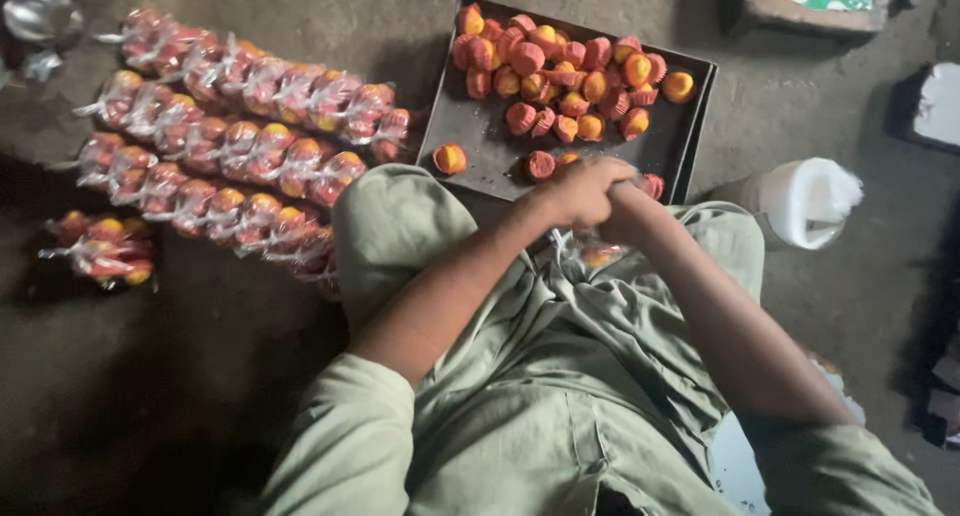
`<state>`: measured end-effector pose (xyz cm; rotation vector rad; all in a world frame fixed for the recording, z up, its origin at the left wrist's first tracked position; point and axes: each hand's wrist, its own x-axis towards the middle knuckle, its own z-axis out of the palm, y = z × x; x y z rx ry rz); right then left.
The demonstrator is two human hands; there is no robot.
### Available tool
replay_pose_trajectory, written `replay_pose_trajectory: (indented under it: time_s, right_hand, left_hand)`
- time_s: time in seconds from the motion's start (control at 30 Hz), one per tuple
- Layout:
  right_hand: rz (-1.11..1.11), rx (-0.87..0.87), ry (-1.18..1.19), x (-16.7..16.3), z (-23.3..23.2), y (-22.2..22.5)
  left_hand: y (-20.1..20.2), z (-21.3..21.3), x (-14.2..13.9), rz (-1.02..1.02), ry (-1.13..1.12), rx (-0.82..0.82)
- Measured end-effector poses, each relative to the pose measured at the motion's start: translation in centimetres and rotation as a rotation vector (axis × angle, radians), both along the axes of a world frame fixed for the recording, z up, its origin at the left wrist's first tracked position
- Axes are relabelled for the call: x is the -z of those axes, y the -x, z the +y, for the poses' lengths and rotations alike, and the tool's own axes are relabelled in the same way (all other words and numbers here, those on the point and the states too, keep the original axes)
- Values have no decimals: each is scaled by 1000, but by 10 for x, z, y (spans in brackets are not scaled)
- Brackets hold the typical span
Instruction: The person sits on the floor and packs small orange and red cup-shaped items into small clear plastic bags, twisting each bag closed by hand. Finished bags are placed in rows on the floor beside a tray holding the unpacked items.
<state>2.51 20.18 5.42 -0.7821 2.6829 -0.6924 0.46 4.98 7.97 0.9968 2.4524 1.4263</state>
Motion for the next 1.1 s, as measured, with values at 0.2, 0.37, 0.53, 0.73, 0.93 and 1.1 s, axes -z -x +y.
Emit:
replay_pose_trajectory:
  time_s: [0.2,0.37,0.53,0.73,0.93,1.1]
  right_hand:
    - [74,16,63,39,-3,4]
    - [89,20,40,45,-17,14]
    - [-27,-139,-226,75,-17,18]
    - [101,33,-248,98,-22,18]
    - [-29,-784,-949,-28,-38,78]
    - [-460,229,771,-91,-45,180]
  left_hand:
    - [-1,-12,5,-46,-42,-97]
    - [-14,-30,3,53,54,-277]
    - [-3,-47,-6,113,-104,-163]
    - [10,-58,-25,215,-164,-167]
    - [46,-100,-34,68,-130,-293]
    - [69,-136,-35,92,-288,-435]
